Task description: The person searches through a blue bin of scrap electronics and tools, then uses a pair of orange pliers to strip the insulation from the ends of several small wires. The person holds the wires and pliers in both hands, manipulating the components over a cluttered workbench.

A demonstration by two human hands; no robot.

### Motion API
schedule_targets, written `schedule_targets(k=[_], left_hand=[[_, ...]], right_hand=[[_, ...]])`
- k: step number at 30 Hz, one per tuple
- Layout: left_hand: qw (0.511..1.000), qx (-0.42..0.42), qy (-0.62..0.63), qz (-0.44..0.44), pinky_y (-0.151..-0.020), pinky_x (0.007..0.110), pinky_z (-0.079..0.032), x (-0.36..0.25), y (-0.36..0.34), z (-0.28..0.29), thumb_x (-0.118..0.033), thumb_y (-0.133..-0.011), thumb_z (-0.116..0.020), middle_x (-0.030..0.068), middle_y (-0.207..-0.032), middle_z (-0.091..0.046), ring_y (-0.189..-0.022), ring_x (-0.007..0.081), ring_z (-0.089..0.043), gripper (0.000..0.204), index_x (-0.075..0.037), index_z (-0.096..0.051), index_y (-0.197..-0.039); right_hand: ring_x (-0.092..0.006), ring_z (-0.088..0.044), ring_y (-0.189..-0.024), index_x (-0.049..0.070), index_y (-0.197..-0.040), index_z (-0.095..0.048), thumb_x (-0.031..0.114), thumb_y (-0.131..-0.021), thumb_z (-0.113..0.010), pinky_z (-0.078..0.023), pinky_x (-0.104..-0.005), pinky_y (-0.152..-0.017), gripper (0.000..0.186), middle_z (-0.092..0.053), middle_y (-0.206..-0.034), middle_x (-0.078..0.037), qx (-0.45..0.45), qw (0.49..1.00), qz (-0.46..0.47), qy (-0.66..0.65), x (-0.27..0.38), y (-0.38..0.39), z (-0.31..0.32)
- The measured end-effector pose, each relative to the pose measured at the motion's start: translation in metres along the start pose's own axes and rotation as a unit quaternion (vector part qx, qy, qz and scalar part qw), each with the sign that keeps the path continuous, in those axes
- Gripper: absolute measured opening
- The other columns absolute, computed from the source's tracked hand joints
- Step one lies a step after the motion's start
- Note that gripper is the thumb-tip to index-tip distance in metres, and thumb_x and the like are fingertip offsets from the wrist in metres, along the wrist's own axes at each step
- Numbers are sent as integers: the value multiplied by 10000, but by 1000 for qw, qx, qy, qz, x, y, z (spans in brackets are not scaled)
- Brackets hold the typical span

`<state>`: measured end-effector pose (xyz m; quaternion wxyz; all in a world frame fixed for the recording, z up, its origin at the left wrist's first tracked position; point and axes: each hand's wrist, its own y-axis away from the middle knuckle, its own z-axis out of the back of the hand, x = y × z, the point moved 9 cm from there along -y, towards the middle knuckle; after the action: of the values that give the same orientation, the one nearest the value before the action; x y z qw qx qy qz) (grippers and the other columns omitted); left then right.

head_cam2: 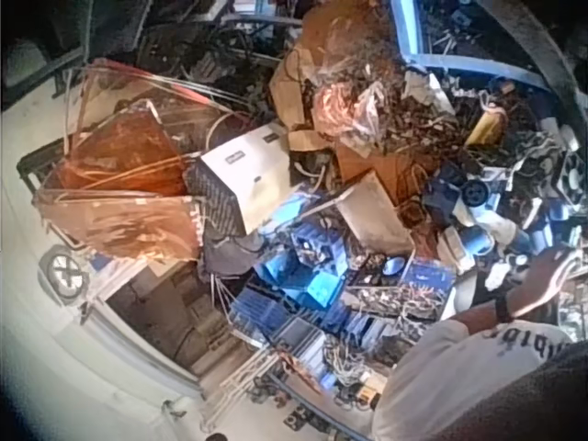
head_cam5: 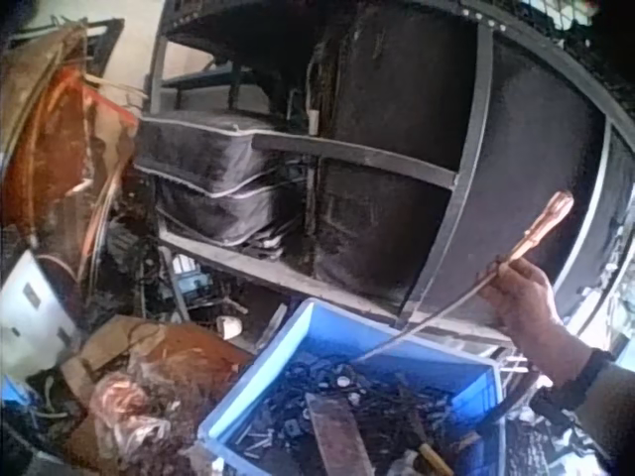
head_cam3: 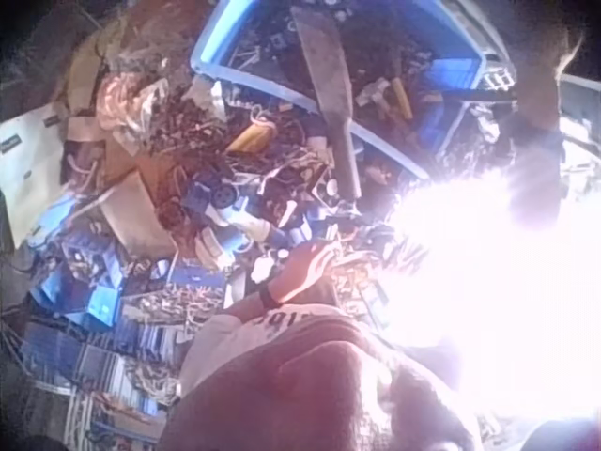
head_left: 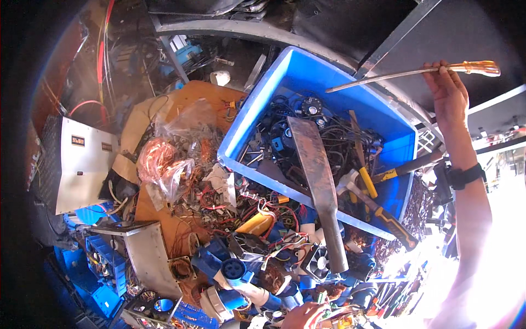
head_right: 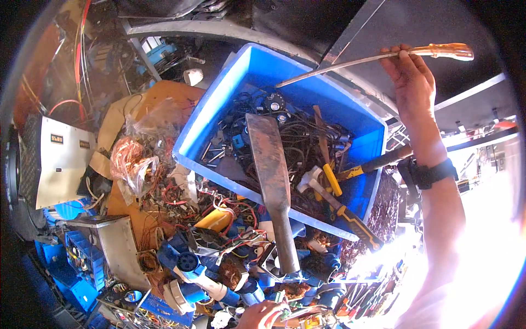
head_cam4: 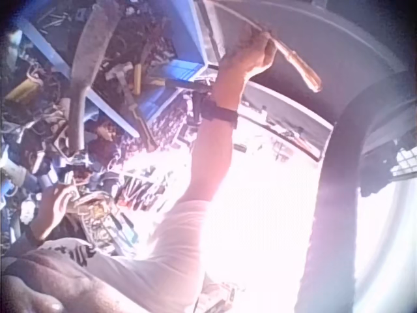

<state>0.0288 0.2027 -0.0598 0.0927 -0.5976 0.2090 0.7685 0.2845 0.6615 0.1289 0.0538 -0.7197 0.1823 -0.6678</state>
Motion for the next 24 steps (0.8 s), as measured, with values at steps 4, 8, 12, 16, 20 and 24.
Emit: schedule_targets(k=[4, 8, 12, 16, 20, 24], left_hand=[[999, 16, -24, -16, -741, 394, -464, -9, -1, 1, -76, -872, -604, 102, -977, -637, -851, 292, -605, 237, -101, -634, -1106], [999, -8, -25, -36, -787, 391, -463, -2, 6, -4, -43, -864, -608, 107, -1019, -641, -902, 287, -600, 260, -88, -633, -1118], [999, -1, -23, -29, -786, 394, -485, -5, 1, -2, -24, -865, -605, 108, -1035, -661, -916, 298, -619, 263, -75, -634, -1121], [999, -28, -16, -27, -771, 383, -496, -11, -2, 8, -14, -860, -617, 92, -1033, -674, -908, 293, -633, 257, -82, -644, -1106], [1000, -13, 4, -16, -760, 387, -502, -10, -4, 11, 24, -855, -609, 95, -1016, -680, -893, 293, -641, 264, -84, -657, -1091], [1000, -18, 24, 2, -766, 394, -503, -3, -2, 11, 40, -853, -595, 110, -1013, -677, -896, 303, -640, 258, -61, -654, -1084]], right_hand=[[-271, -648, -1008, -86, -1143, -537, 67, -955, -546, -563, -363, -910, 243, -620, -1085, -175, -5, 997, 40, 60, 3, 0, 16], [-258, -682, -942, -47, -1071, -599, 115, -924, -574, -552, -348, -854, 220, -677, -985, -159, 52, 964, 86, 246, -9, 8, -20], [-282, -681, -942, 45, -1179, -601, 156, -893, -634, -535, -367, -839, 309, -689, -1006, -168, 93, 785, 177, 586, -32, 20, -70], [-349, -664, -954, 51, -1072, -624, 183, -873, -610, -520, -438, -817, 238, -679, -962, -204, 199, 704, 128, 669, -94, 22, -115], [-355, -662, -951, 55, -1048, -628, 117, -841, -597, -522, -448, -818, 218, -682, -953, -200, 232, 682, 60, 691, -146, 24, -111], [-352, -658, -973, 76, -1046, -649, 96, -829, -582, -524, -443, -832, 228, -685, -975, -189, 241, 660, 38, 710, -172, 32, -108]])
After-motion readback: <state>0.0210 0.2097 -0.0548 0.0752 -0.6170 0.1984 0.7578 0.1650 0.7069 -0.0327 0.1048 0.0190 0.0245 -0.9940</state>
